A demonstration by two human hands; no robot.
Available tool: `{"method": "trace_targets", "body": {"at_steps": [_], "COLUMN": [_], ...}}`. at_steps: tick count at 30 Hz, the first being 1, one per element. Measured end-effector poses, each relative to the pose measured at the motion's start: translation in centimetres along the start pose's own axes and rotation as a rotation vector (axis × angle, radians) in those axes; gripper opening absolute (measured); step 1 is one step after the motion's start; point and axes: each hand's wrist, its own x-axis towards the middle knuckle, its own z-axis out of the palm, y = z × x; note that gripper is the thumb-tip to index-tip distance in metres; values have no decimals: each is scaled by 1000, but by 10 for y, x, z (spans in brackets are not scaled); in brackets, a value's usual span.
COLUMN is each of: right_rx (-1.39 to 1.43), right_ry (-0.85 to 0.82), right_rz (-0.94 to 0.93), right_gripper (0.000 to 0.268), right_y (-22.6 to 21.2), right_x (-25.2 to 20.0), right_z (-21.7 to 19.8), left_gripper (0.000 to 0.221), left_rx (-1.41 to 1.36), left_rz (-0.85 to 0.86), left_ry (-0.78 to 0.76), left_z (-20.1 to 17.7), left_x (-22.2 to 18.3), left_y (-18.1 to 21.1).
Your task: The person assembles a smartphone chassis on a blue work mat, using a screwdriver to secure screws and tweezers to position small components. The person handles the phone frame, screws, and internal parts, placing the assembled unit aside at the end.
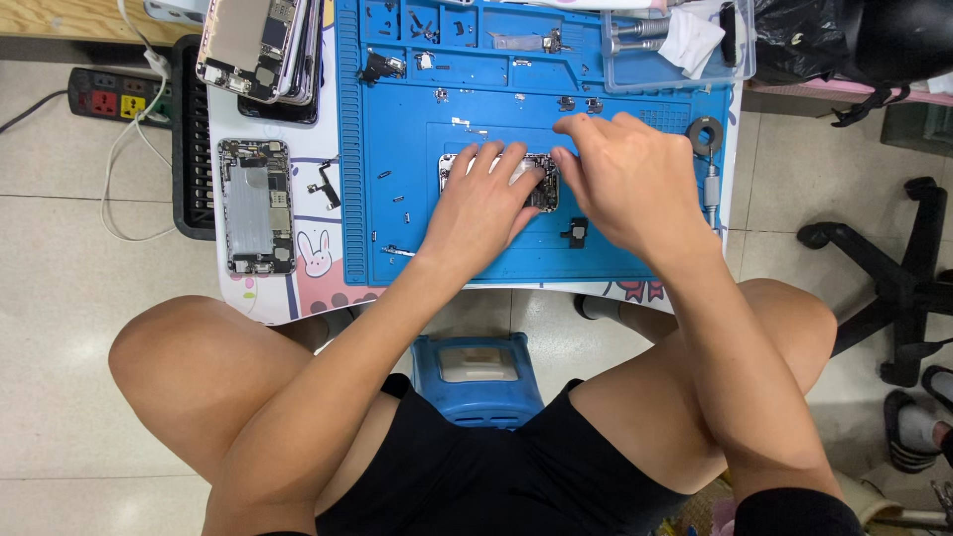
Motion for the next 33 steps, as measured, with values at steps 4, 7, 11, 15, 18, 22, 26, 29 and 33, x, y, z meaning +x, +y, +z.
{"method": "trace_targets", "body": {"at_steps": [4,7,11,15,18,22,26,29,33], "right_rx": [119,129,43,36,50,38,-35,8,58], "right_ry": [-29,-39,-96,-92,-121,-145,-100,-72,-73], "right_rz": [-16,-13,29,-25,-32,26,-6,-63,-50], "right_gripper": [14,10,16,13,9,12,12,6,2], "right_y": [-3,8,10,-1,-1,10,5,1,3], "right_x": [2,1,2,6,7,5,5,6,4], "right_z": [-8,5,10,-4,-5,7,0,-6,3], "left_gripper": [36,37,37,38,38,38,39,39,39], "left_rx": [-9,-12,-14,9,6,-13,3,21,12], "left_rz": [-1,-8,-10,-3,-7,-16,-11,-10,-17], "left_ry": [-10,-12,-14,-4,-3,-8,-3,3,-6], "left_z": [1,-1,-3,-3,-2,-5,-3,0,-2], "left_x": [0,0,0,0,0,-1,0,-1,0], "left_y": [0,0,1,1,1,4,3,1,3]}}
